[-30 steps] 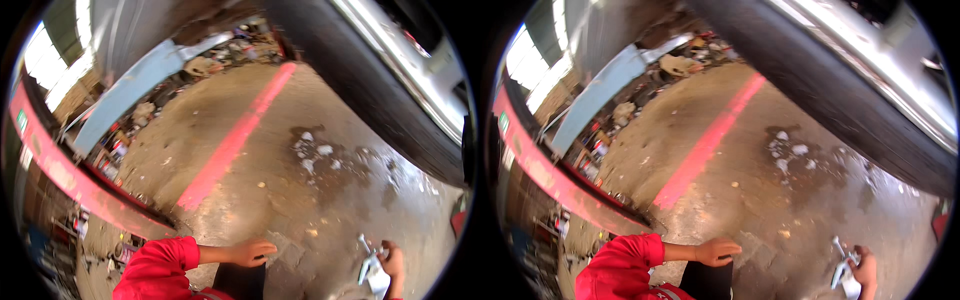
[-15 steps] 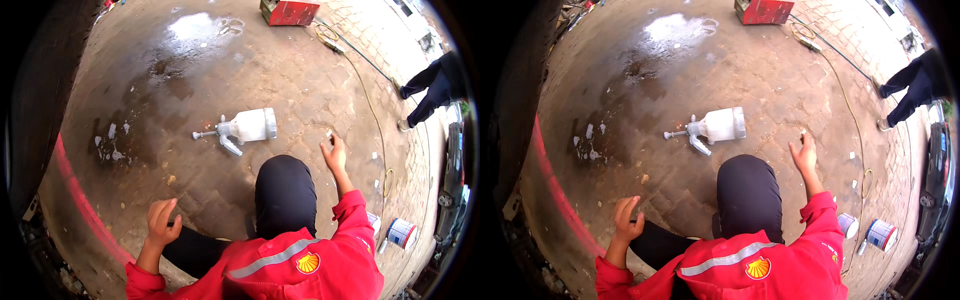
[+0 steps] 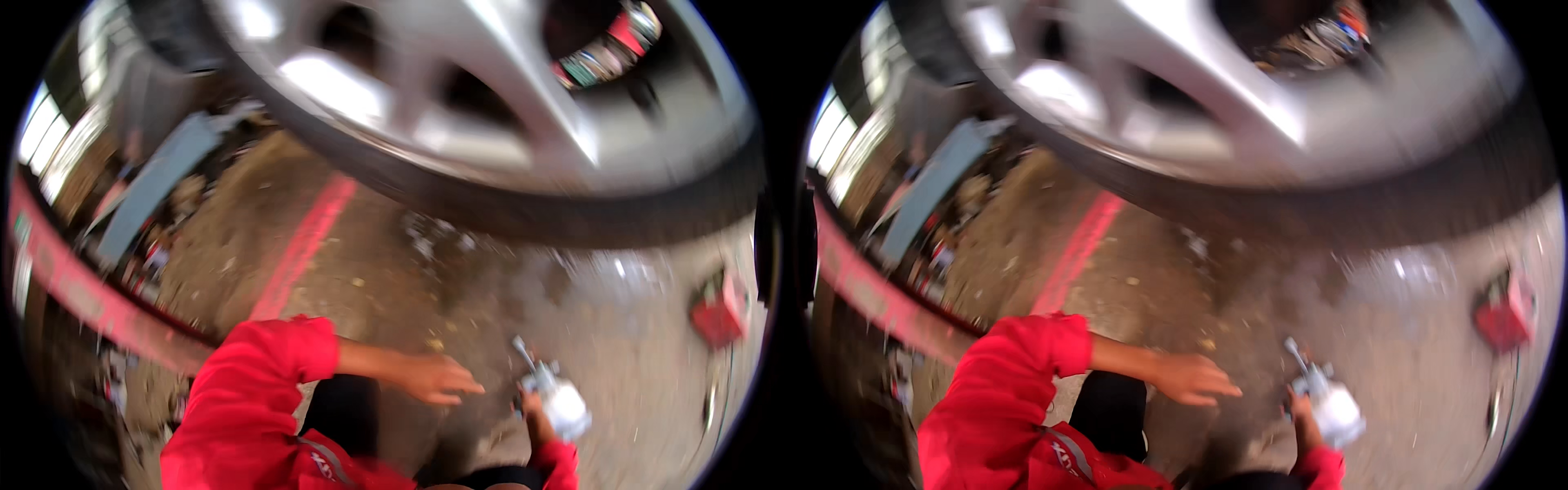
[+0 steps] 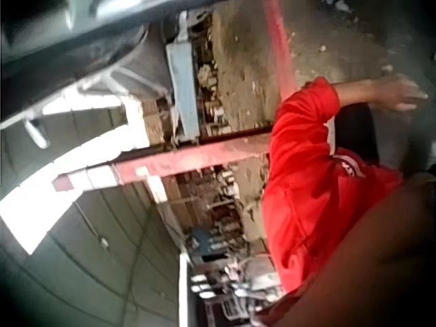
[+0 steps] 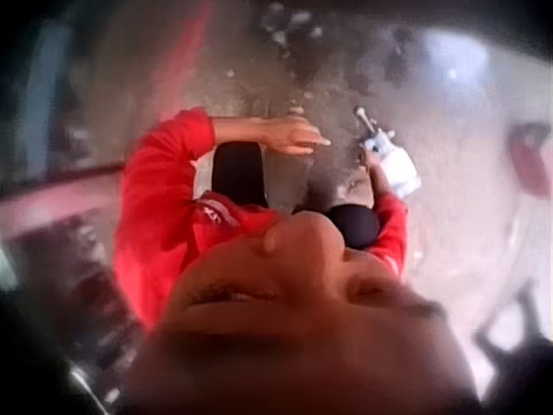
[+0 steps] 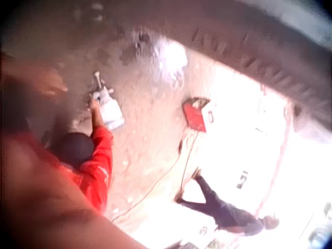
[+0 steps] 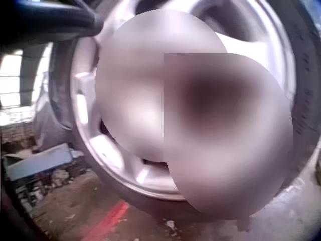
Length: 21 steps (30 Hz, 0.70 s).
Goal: The person works on a car engine with the hood open, using a spray gun to apply fluid to engine components and adjusting a manifold gauge set. They then move to the front of the car and touch the tire.
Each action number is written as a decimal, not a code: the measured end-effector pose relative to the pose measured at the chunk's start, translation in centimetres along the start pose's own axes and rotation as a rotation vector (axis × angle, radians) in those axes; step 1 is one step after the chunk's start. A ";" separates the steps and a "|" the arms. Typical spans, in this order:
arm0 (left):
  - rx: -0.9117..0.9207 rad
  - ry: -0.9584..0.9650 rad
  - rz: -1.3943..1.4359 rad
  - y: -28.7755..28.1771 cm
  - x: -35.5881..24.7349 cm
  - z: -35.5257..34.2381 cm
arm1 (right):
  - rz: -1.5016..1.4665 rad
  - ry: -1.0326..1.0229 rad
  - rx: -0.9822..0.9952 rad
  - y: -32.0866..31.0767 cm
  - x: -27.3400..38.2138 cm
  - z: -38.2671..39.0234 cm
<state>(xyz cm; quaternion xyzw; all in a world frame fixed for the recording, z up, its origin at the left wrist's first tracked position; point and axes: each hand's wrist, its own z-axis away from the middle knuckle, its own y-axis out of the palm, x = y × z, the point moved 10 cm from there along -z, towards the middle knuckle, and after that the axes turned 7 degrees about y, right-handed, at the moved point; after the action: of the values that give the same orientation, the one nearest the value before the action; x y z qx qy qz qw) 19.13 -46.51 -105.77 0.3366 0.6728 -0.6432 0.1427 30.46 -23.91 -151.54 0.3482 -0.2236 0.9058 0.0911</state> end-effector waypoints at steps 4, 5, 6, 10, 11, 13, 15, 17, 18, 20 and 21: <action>0.063 -0.136 0.051 -1.9 -0.9 2.9 | -0.042 0.213 0.175 -4.6 3.7 3.8; 0.101 -0.148 0.054 -2.5 -2.0 2.8 | -0.043 0.120 0.180 -6.0 5.7 5.6; 0.116 -0.172 0.075 -3.5 -3.2 3.0 | -0.049 0.027 0.183 -7.5 7.8 7.4; 0.124 -0.229 0.179 -8.4 -8.0 4.2 | -0.019 0.041 0.294 -12.6 13.5 11.3; 0.113 -0.278 0.205 -9.1 -9.7 5.4 | -0.018 0.006 0.285 -12.6 15.2 13.1; 0.038 -0.379 0.272 -10.6 -12.7 8.1 | 0.027 -0.036 0.211 -13.7 18.2 17.2; -0.039 -0.468 0.311 -14.1 -16.8 10.8 | 0.133 -0.144 0.066 -16.6 14.3 14.8; -0.112 -0.608 0.365 -15.6 -20.6 14.5 | 0.308 -0.204 0.095 -18.1 15.4 20.6; -0.161 -0.690 0.419 -15.5 -23.6 16.6 | 0.416 -0.220 0.127 -18.6 15.6 25.5; -0.258 -0.786 0.344 -16.9 -29.8 20.0 | 0.601 -0.257 0.162 -21.3 16.6 34.6; -0.283 -0.847 0.349 -18.8 -33.9 20.8 | 0.682 -0.349 0.151 -22.5 15.1 36.6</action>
<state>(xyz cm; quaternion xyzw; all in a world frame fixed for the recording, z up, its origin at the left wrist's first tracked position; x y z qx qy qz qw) 26.96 -74.66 -72.88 0.1301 0.5699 -0.5924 0.5544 48.04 -21.01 -109.63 0.4087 -0.2715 0.8250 -0.2804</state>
